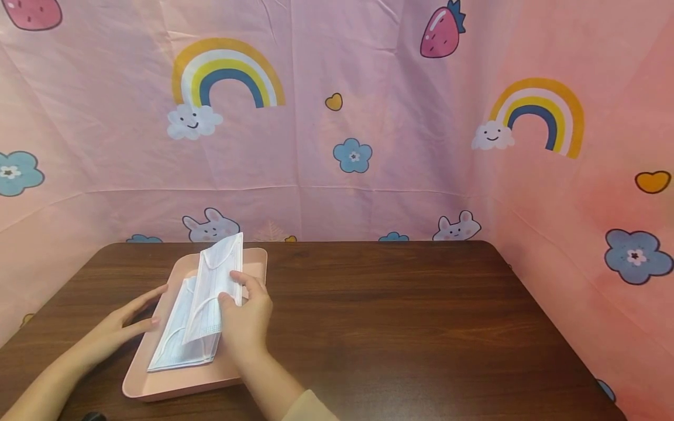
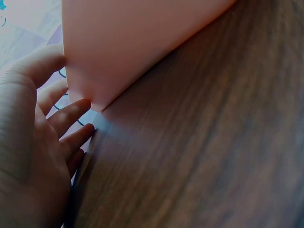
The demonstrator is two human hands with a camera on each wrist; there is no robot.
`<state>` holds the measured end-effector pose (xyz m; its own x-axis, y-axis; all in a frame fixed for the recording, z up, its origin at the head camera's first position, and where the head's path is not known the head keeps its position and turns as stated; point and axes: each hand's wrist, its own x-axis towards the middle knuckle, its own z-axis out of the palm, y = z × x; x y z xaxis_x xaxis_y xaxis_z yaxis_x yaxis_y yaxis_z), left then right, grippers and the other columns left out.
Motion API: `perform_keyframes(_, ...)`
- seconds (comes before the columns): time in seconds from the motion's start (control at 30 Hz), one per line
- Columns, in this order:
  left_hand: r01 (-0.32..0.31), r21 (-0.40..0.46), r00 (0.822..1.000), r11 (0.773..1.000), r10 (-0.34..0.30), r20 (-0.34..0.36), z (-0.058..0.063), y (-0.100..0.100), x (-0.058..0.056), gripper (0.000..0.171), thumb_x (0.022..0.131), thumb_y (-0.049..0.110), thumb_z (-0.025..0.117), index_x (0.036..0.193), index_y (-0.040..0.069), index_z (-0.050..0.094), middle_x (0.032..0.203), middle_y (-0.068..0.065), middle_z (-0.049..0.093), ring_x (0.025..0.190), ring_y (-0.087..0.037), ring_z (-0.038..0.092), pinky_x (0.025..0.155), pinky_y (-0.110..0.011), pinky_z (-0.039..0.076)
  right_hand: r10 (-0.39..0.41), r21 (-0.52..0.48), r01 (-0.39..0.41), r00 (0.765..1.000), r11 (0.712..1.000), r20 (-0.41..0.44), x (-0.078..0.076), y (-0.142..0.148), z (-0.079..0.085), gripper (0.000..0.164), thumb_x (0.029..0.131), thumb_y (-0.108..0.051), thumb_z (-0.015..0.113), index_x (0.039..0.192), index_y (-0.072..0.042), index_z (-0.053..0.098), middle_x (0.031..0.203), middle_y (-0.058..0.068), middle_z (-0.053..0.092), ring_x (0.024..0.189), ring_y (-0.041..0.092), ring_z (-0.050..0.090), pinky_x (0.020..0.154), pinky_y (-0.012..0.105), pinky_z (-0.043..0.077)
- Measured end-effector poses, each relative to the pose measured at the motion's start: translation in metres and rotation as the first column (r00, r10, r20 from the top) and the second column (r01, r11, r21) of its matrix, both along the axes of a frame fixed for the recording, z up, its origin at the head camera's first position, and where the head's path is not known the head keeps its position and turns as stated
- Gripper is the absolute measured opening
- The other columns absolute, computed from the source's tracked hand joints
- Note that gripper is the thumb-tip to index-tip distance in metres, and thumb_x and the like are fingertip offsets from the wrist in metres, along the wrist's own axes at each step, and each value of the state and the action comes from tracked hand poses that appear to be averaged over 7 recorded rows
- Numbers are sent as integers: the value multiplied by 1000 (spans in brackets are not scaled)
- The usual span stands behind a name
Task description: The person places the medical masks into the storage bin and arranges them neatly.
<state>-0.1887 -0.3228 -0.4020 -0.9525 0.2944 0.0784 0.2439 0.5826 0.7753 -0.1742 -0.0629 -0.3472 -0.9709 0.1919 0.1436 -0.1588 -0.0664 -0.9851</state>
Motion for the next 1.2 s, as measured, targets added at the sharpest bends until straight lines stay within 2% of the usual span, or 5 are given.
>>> perform_keyframes(0.13, -1, -9, 1000, 1000, 1, 3, 0, -1, 0, 62, 88, 20, 56, 142, 25, 26, 142, -19, 27, 123, -48, 22, 86, -68, 22, 24, -6, -23, 999, 1000, 29, 4, -10, -3, 38, 73, 9, 65, 101, -16, 66, 104, -9, 56, 81, 11, 61, 62, 21, 51)
perform_keyframes(0.37, -1, 3, 1000, 1000, 1, 4, 0, 0, 0, 60, 89, 19, 55, 142, 25, 27, 141, -19, 28, 124, -47, 22, 86, -69, 22, 15, 82, -17, 999, 996, 35, 8, -22, -9, 37, 71, 4, 69, 100, -19, 66, 103, -14, 55, 101, 10, 51, 75, 22, 47)
perform_keyframes(0.73, 9, 24, 1000, 1000, -8, -8, -1, 1, 0, 60, 89, 18, 56, 142, 23, 28, 141, -18, 29, 124, -44, 23, 88, -66, 22, 4, 139, -17, 996, 990, 92, 7, -36, -11, 36, 71, 2, 70, 99, -20, 66, 101, -17, 55, 108, 11, 49, 87, 29, 43)
perform_keyframes(1.0, 0, 19, 1000, 1000, 0, 5, 0, 1, 1, 60, 89, 19, 56, 141, 24, 28, 142, -16, 28, 126, -39, 22, 87, -67, 22, -12, 196, -9, 994, 981, 107, 3, -40, -16, 35, 69, 2, 71, 98, -16, 67, 100, -12, 58, 107, 13, 50, 90, 30, 41)
perform_keyframes(1.2, 3, 1, 1000, 1000, -3, 10, 1, 0, 0, 59, 89, 20, 55, 142, 24, 27, 142, -19, 27, 124, -48, 21, 85, -70, 21, 4, 242, -40, 989, 969, 148, 3, -42, -19, 35, 67, 1, 72, 98, -14, 67, 98, -10, 59, 105, 16, 52, 90, 31, 42)
